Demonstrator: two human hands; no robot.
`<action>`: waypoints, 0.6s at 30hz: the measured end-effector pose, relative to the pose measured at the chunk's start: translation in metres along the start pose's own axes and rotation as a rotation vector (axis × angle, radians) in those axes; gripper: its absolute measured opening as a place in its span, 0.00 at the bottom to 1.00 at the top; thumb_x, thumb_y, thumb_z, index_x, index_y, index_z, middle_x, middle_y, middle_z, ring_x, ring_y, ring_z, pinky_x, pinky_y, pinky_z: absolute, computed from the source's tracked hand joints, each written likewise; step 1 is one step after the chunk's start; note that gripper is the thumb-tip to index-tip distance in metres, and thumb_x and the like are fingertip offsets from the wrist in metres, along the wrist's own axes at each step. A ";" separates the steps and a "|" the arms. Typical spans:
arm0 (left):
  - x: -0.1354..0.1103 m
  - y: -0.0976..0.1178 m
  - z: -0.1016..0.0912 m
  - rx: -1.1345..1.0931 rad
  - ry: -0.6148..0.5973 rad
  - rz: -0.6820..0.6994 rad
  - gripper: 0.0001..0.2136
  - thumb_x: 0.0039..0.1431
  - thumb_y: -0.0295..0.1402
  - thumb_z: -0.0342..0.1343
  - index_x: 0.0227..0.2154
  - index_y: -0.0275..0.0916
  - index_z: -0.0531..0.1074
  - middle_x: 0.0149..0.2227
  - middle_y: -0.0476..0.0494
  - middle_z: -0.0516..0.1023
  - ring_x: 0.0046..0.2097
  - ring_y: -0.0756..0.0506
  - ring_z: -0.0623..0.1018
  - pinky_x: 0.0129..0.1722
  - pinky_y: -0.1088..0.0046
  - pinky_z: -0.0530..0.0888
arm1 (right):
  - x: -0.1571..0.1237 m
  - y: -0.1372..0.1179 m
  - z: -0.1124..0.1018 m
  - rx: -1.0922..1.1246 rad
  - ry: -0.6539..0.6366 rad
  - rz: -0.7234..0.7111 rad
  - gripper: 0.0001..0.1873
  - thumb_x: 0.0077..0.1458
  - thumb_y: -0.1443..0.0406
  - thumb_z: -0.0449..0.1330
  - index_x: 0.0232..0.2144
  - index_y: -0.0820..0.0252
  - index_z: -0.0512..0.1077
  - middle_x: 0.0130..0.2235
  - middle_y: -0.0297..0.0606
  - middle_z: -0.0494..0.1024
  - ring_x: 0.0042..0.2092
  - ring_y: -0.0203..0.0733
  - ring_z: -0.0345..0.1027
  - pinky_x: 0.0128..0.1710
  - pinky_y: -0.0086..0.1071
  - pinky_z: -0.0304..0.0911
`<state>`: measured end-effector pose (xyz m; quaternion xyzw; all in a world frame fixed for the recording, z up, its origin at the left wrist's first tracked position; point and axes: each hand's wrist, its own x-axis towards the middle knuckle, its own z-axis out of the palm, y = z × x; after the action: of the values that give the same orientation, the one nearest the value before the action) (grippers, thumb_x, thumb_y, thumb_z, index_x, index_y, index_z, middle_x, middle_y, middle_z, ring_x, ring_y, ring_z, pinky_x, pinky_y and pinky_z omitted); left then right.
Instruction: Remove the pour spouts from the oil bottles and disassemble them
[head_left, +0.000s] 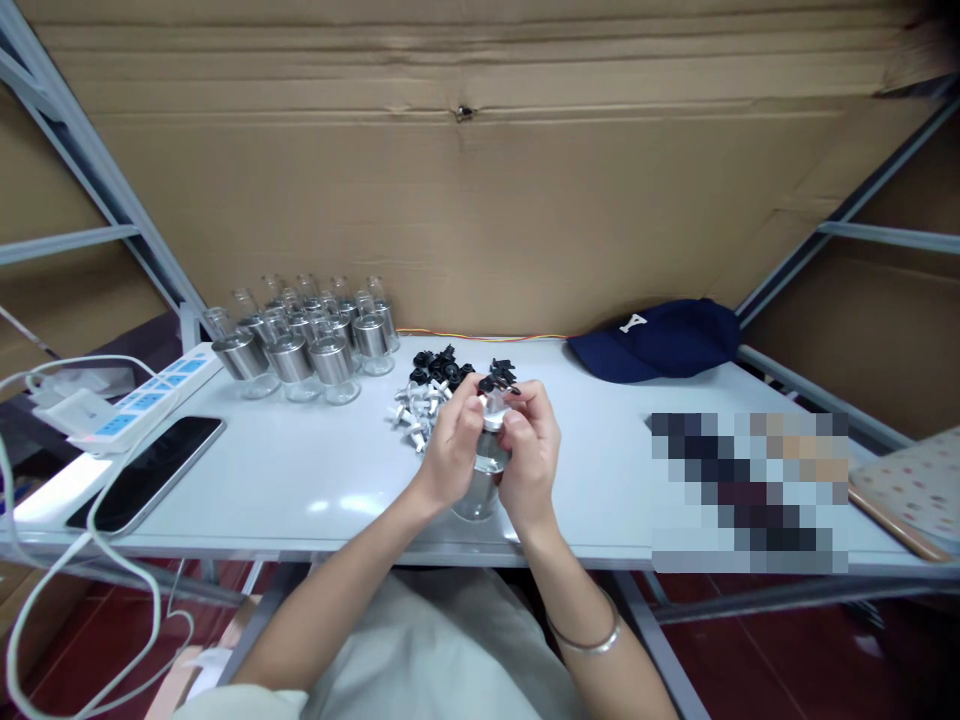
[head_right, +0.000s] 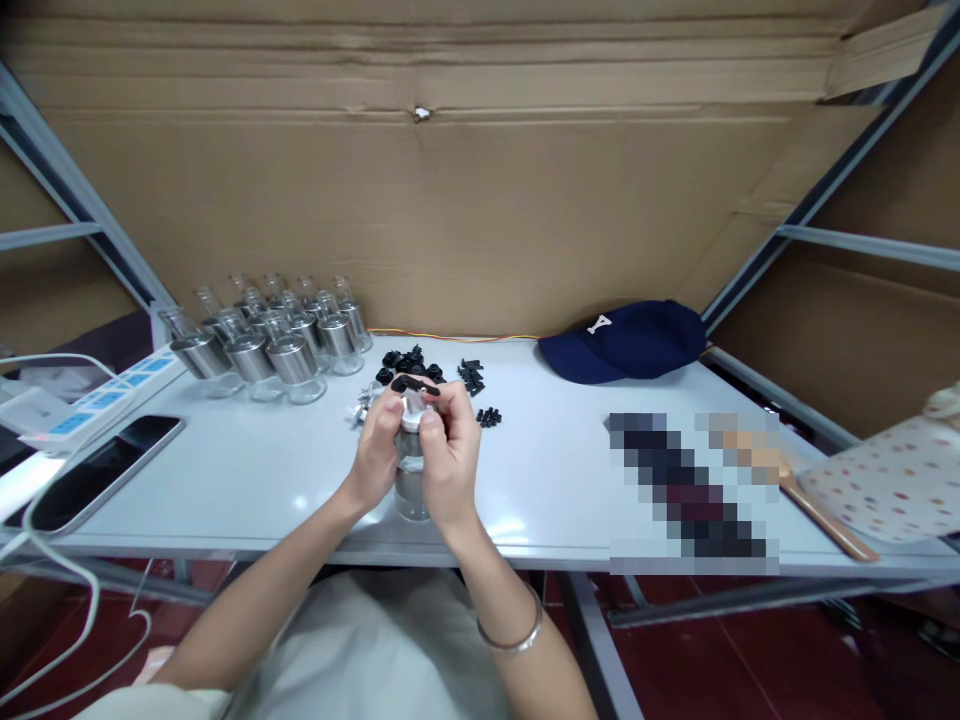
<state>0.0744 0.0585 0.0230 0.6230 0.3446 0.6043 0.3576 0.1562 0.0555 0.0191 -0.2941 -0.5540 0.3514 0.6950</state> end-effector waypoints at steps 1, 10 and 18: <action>0.000 0.000 0.000 0.005 0.004 0.004 0.21 0.61 0.51 0.38 0.33 0.39 0.66 0.27 0.48 0.69 0.30 0.49 0.68 0.32 0.75 0.67 | 0.000 0.000 0.000 -0.007 0.002 0.004 0.06 0.54 0.62 0.51 0.27 0.57 0.61 0.24 0.28 0.60 0.24 0.32 0.51 0.26 0.28 0.51; -0.002 -0.003 0.002 0.028 0.031 0.003 0.22 0.61 0.53 0.37 0.31 0.39 0.65 0.27 0.49 0.67 0.30 0.49 0.67 0.31 0.74 0.66 | -0.001 -0.001 0.001 -0.026 0.019 0.015 0.07 0.54 0.60 0.51 0.28 0.57 0.60 0.25 0.28 0.60 0.24 0.32 0.52 0.24 0.27 0.50; -0.004 -0.005 0.002 0.086 0.096 -0.022 0.23 0.60 0.54 0.37 0.25 0.39 0.61 0.23 0.50 0.62 0.27 0.50 0.62 0.29 0.74 0.62 | -0.004 0.001 0.001 -0.053 0.035 0.019 0.08 0.55 0.58 0.49 0.30 0.56 0.61 0.24 0.28 0.60 0.25 0.33 0.54 0.25 0.28 0.51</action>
<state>0.0763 0.0574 0.0171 0.6044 0.3935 0.6142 0.3203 0.1542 0.0527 0.0162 -0.3239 -0.5482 0.3379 0.6931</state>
